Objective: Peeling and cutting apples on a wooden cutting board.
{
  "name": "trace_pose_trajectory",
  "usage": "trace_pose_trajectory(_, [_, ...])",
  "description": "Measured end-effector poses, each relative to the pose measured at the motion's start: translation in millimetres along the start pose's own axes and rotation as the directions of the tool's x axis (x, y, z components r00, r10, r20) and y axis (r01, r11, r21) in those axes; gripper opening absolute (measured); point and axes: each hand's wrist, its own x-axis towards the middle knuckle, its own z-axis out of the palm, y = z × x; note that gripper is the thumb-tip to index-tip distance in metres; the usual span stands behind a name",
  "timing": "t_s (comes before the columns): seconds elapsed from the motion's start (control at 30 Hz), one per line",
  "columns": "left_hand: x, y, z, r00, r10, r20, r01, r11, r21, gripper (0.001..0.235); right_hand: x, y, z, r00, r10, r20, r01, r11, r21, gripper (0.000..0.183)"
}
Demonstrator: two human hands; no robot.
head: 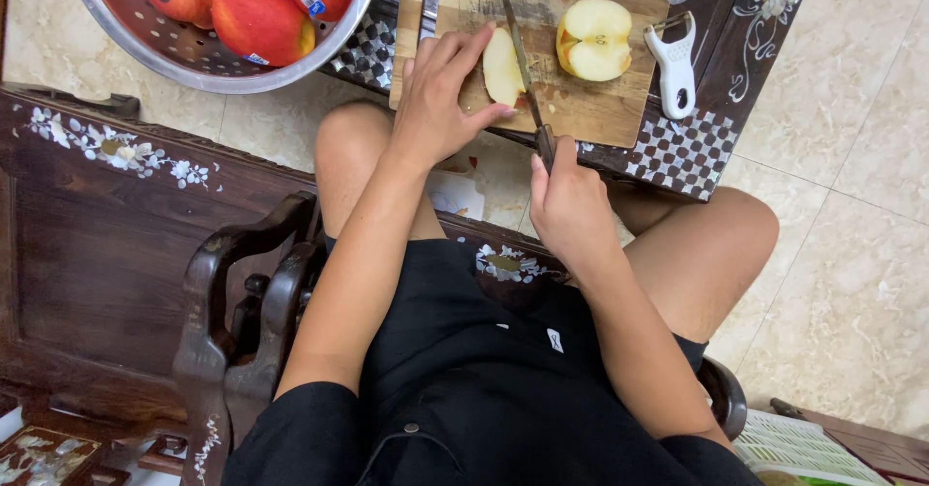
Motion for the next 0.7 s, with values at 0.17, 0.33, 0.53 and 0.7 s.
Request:
trace_pose_trajectory(0.17, [-2, -1, 1, 1.000, 0.001, 0.005, -0.001, 1.000, 0.012, 0.099, 1, 4, 1, 1.000, -0.018, 0.006, 0.019, 1.000, -0.023, 0.028])
trace_pose_trajectory(0.33, [2, 11, -13, 1.000, 0.018, -0.007, -0.018, 0.999, -0.044, 0.094, -1, 8, 7, 0.999, -0.045, -0.021, 0.045, 0.999, 0.001, 0.032])
trace_pose_trajectory(0.53, [21, 26, -25, 0.985, 0.169, -0.013, -0.168, 0.984, 0.056, 0.070, -1, 11, 10, 0.999, -0.030, -0.015, 0.030, 1.000, -0.004, 0.032])
trace_pose_trajectory(0.7, [31, 21, -20, 0.967, 0.224, 0.119, -0.247, 0.940, 0.235, 0.065, 0, 12, 13, 0.997, -0.055, -0.047, 0.055, 0.998, 0.004, 0.037])
